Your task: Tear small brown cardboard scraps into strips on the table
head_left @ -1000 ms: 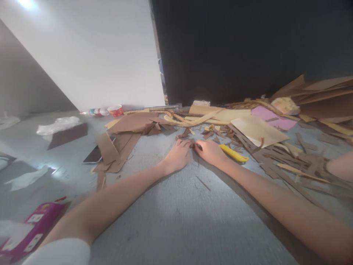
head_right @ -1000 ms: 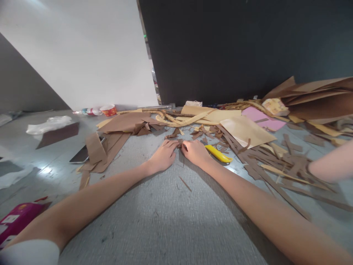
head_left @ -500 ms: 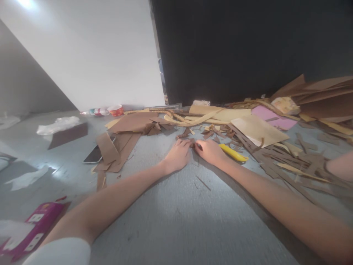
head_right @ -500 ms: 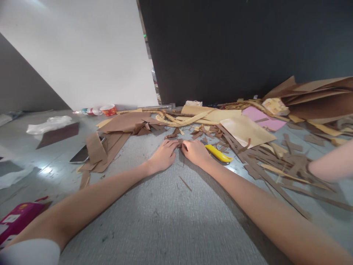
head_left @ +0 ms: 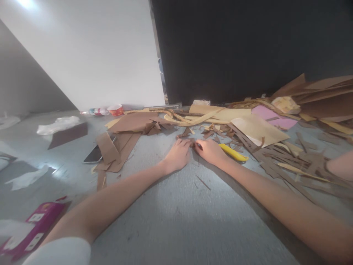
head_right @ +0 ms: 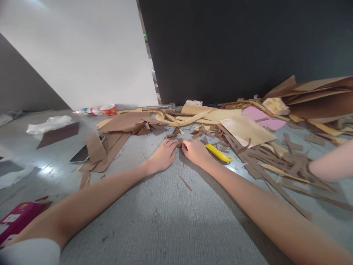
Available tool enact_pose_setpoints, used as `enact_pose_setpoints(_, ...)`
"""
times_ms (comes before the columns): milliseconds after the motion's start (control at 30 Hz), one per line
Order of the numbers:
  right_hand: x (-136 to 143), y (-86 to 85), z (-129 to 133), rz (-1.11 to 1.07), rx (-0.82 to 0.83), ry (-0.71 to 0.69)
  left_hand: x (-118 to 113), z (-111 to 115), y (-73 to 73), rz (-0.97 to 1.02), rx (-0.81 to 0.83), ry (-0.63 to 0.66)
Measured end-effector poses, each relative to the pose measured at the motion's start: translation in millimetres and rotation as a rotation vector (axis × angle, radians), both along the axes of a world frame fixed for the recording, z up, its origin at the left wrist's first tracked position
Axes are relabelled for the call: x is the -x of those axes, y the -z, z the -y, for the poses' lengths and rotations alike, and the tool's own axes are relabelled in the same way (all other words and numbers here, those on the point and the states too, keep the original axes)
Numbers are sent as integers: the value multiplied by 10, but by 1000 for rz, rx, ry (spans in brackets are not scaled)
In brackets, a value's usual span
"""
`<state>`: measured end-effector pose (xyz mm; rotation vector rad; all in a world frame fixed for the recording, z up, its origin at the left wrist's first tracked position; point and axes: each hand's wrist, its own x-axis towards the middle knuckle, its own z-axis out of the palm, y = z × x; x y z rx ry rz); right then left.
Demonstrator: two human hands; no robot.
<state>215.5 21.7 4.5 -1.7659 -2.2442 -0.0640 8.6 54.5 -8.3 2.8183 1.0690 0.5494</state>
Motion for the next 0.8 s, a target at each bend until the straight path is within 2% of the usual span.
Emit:
enact_pose_setpoints(367, -25, 23, -18, -64, 8, -44, 1, -2, 11, 12, 0, 2)
enact_pose_setpoints(800, -7, 38, -24, -40, 35, 18, -4, 1, 6, 21, 19, 1)
